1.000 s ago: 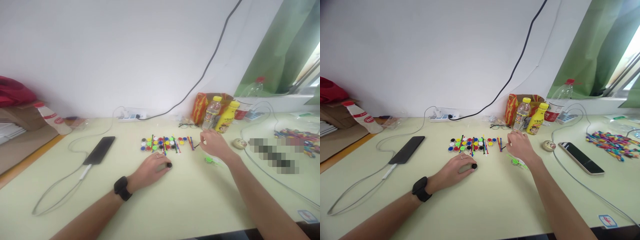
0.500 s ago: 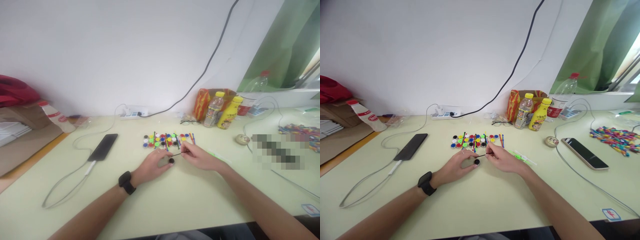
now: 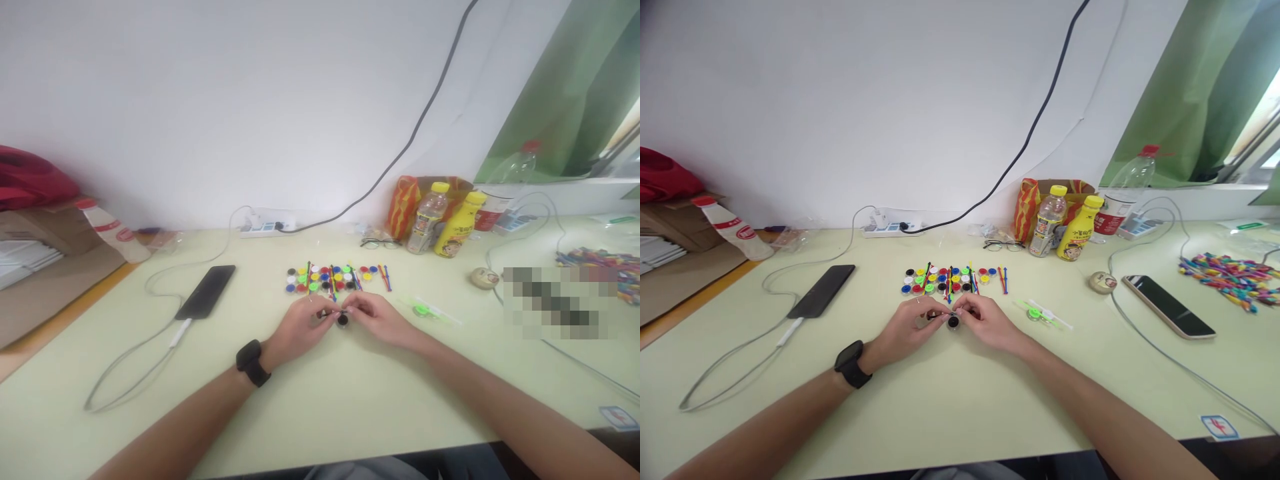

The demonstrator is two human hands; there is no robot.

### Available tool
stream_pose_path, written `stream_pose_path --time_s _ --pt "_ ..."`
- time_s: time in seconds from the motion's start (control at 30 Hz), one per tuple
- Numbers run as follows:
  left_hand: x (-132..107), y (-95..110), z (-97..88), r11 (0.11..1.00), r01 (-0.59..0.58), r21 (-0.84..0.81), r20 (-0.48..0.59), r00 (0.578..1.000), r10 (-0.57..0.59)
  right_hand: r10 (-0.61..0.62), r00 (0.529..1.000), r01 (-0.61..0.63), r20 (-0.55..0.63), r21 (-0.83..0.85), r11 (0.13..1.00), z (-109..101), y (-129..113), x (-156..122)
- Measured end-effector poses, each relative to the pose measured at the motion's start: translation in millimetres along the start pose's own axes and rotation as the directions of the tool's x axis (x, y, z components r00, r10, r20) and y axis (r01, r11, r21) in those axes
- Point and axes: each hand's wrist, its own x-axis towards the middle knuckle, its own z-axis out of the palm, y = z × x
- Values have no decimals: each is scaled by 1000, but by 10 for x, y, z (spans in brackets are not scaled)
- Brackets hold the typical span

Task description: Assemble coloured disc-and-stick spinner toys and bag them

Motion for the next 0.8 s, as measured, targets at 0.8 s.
stream_pose_path --time_s 0.8 --pt "13 4 24 998 -20 57 102 995 14 87 996 -87 -5 5 996 -21 71 24"
